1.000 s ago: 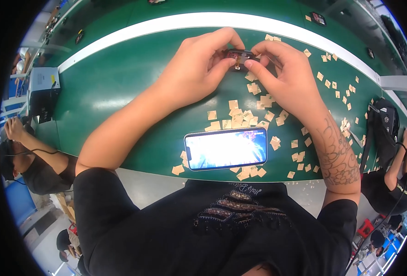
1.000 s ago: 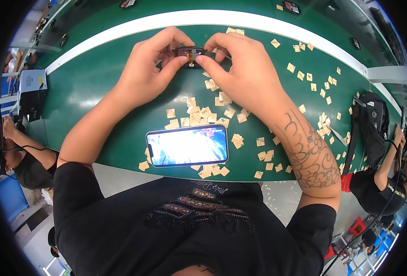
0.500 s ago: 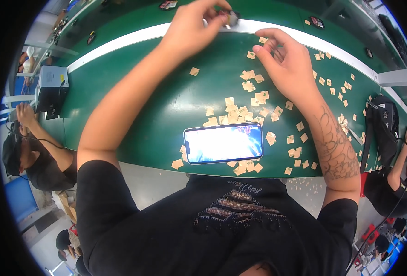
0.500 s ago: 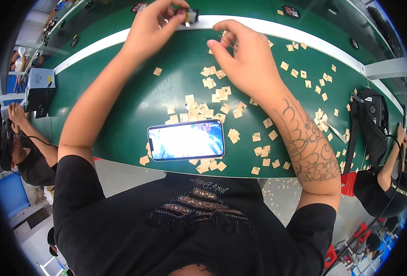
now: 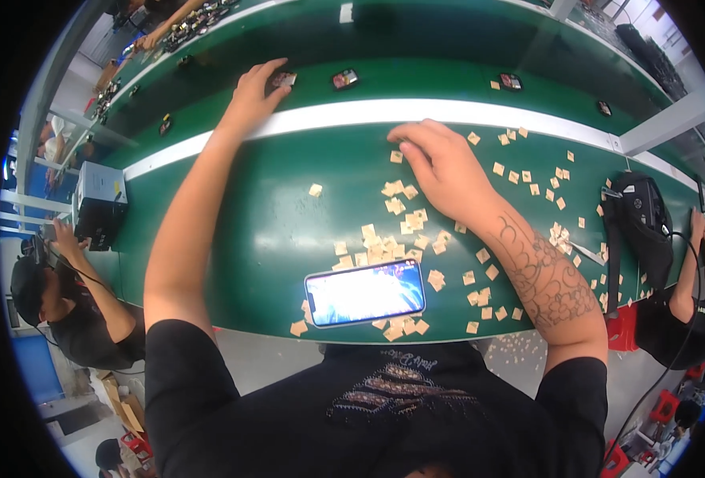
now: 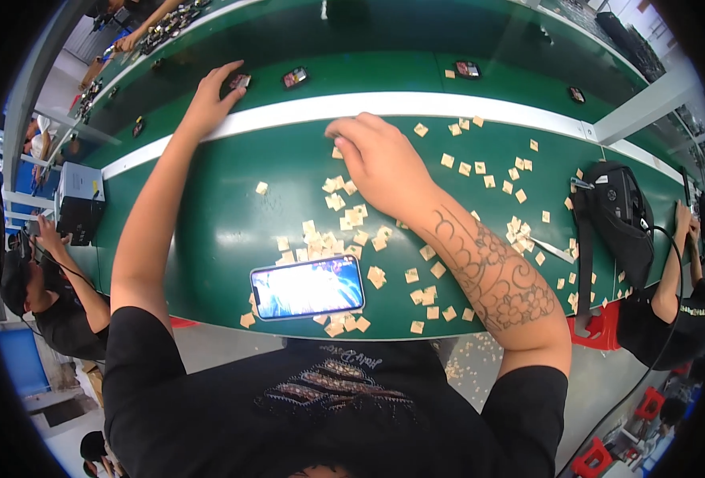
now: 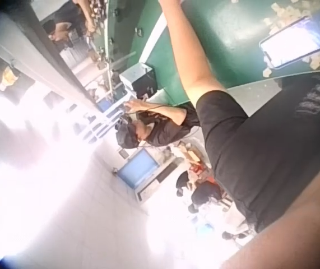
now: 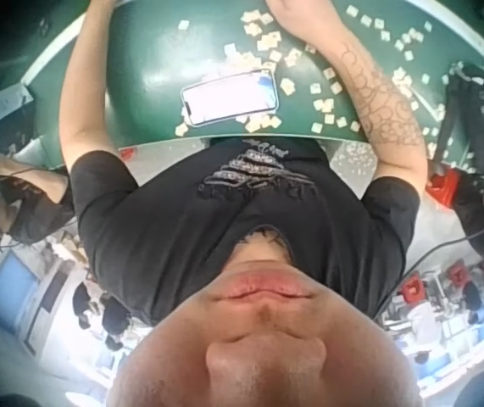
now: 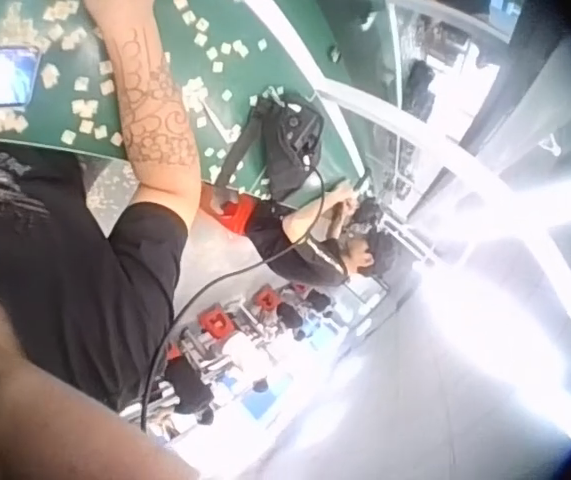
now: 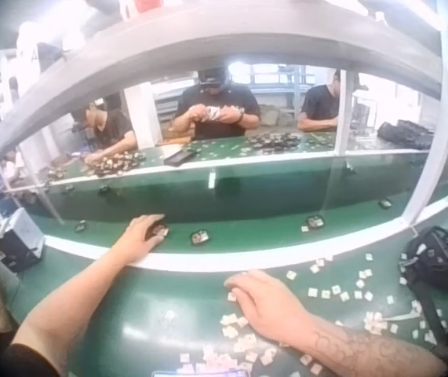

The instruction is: Manually assembling small metal plates into card-reader housings on a factory assembly line.

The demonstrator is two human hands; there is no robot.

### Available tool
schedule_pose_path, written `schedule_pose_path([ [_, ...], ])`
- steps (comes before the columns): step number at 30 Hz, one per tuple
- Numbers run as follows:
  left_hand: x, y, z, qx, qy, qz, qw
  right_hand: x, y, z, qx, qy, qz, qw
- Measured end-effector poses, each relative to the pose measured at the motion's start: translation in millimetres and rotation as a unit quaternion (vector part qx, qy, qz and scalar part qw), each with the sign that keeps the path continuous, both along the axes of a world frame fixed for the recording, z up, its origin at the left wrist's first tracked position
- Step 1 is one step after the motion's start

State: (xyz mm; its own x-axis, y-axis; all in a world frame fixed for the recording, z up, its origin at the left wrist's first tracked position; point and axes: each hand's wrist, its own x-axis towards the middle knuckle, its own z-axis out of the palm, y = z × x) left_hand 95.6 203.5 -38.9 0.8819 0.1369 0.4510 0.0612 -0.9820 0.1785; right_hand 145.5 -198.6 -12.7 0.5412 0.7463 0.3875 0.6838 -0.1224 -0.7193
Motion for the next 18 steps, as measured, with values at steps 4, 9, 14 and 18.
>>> schedule_pose_path([
  [4,22.8,-10.9,1.5,-0.117,-0.028,-0.092,0.988,9.9,-2.4,-7.5,0.012,-0.052,-0.022,0.998],
  [9,-0.6,-98.7,17.8,-0.158,-0.041,-0.149,0.975,11.4,-5.4,-2.6,0.04,-0.014,-0.016,0.999],
  [14,-60.6,-187.1,22.8,-0.202,0.053,-0.239,0.948,0.1,-4.4,0.6,-0.005,0.023,0.128,0.992],
  [18,-73.6,-192.5,19.9,-0.18,0.061,-0.237,0.953,-9.1,-8.3,5.8,-0.11,-0.023,0.112,0.987],
])
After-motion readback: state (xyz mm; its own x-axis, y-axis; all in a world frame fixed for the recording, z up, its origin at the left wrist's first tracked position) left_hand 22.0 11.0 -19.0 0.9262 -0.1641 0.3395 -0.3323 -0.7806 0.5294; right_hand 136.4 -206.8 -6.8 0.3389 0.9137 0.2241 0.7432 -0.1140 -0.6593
